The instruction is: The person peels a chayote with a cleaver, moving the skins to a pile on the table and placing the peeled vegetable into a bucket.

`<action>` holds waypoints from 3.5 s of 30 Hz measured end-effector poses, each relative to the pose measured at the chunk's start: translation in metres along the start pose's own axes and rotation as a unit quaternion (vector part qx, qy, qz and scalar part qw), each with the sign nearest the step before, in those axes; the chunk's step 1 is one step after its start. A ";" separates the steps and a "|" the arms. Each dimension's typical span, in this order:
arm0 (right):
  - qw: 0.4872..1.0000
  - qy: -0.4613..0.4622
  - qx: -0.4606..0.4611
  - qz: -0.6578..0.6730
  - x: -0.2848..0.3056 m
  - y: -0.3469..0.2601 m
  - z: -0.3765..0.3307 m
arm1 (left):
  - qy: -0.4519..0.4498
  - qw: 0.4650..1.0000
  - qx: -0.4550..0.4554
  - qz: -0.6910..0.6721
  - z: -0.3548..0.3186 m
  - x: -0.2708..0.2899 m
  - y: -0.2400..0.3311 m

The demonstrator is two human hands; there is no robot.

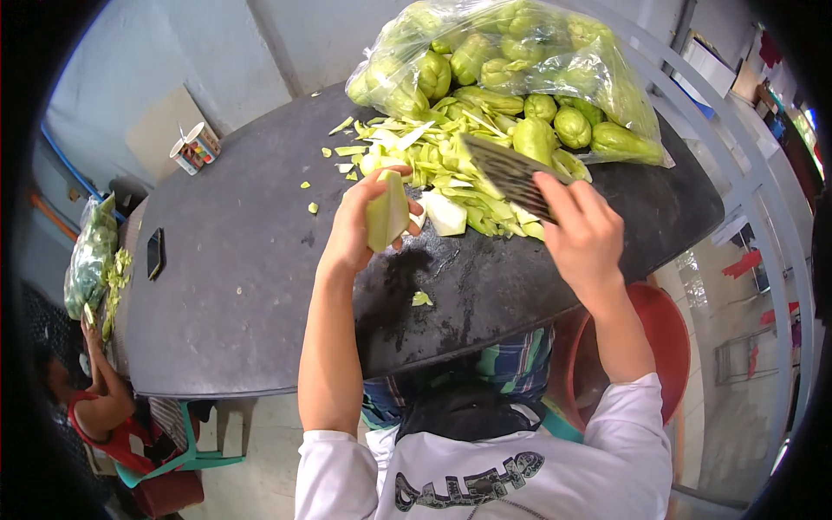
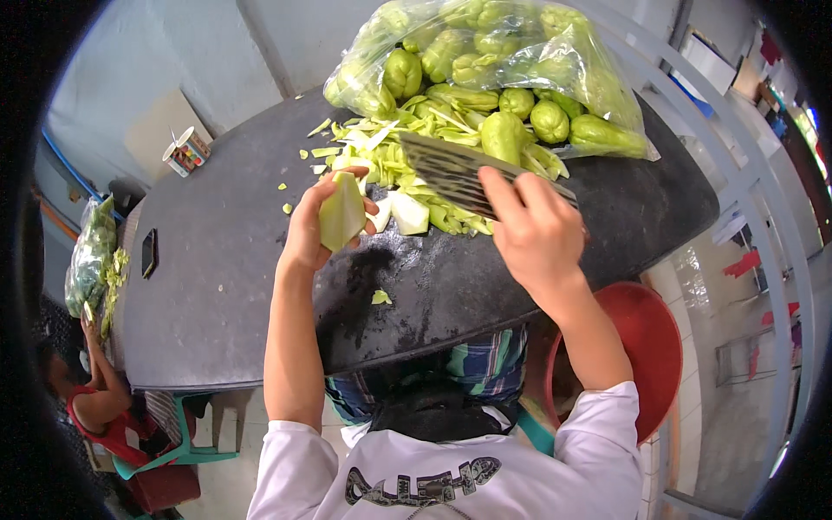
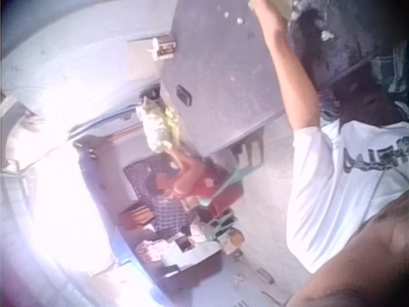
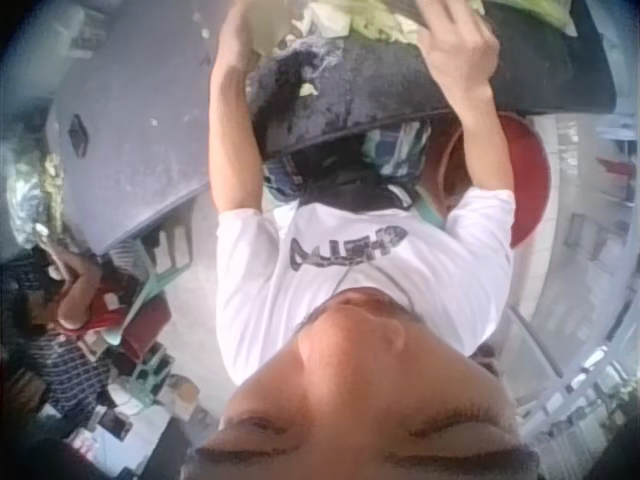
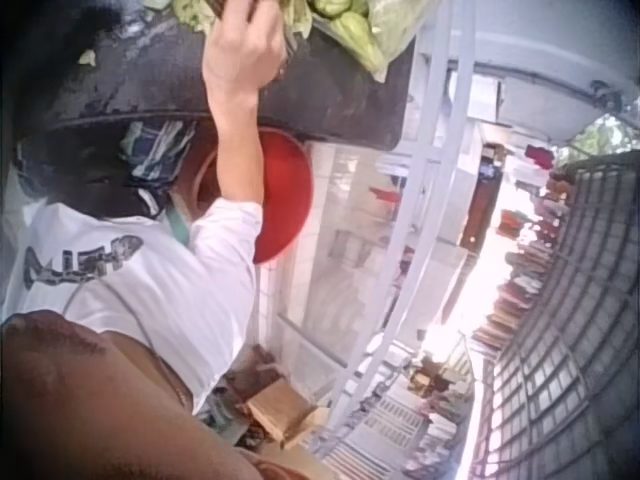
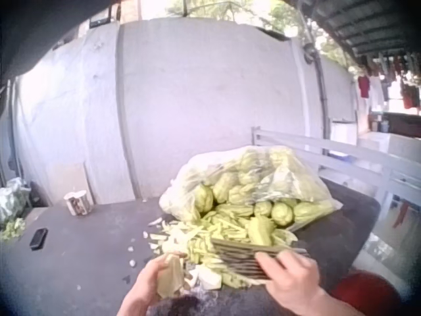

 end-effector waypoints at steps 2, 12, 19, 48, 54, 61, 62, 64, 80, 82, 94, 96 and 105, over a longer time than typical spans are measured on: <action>0.992 0.040 -0.081 0.083 0.018 0.012 -0.003 | -0.070 0.984 0.049 -0.156 -0.001 -0.003 0.000; 0.974 0.023 -0.134 0.180 0.026 0.022 -0.021 | -0.088 0.936 0.085 -0.330 0.012 -0.013 -0.021; 0.956 0.032 -0.204 0.210 0.030 0.017 -0.031 | 0.096 0.937 0.071 -0.329 0.013 -0.008 -0.031; 0.808 0.324 -0.477 0.123 0.193 0.135 -0.140 | -0.227 0.890 0.358 -0.166 -0.117 -0.308 -0.183; 0.821 0.292 -0.458 0.175 0.170 0.113 -0.103 | -0.339 0.929 -0.068 0.130 -0.080 -0.246 -0.043; 0.826 0.267 -0.451 0.208 0.165 0.096 -0.086 | 0.023 0.838 -0.389 0.382 0.061 -0.178 0.009; 0.827 0.267 -0.445 0.216 0.162 0.095 -0.085 | 0.035 0.833 -0.350 0.428 0.075 -0.168 0.008; 0.830 0.260 -0.442 0.219 0.156 0.096 -0.088 | 0.047 0.829 -0.304 0.467 0.089 -0.167 0.005; 0.852 0.194 -0.416 0.250 0.141 0.085 -0.088 | -0.099 0.994 0.009 0.036 0.171 -0.168 -0.024; 0.864 0.147 -0.433 0.211 0.129 0.080 -0.084 | -0.086 0.986 -0.016 -0.140 0.132 -0.154 -0.009; 0.966 0.080 0.156 0.188 -0.020 -0.057 0.036 | 0.022 0.961 -0.093 -0.258 0.005 0.018 -0.013; 0.959 0.091 0.193 0.187 -0.038 -0.089 0.051 | 0.033 0.961 -0.116 -0.250 0.003 0.040 -0.023; 0.947 0.076 0.238 0.203 -0.072 -0.130 0.064 | 0.017 0.940 -0.165 -0.299 0.003 0.056 -0.033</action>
Point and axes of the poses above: each hand's wrist, its own z-axis towards the middle knuckle, its own x-axis out of the back of the hand, y = z × x, the point moved 2 cm from there along z, towards the middle knuckle, and after that the axes turned 4 degrees about y, right-handed, at the moved point
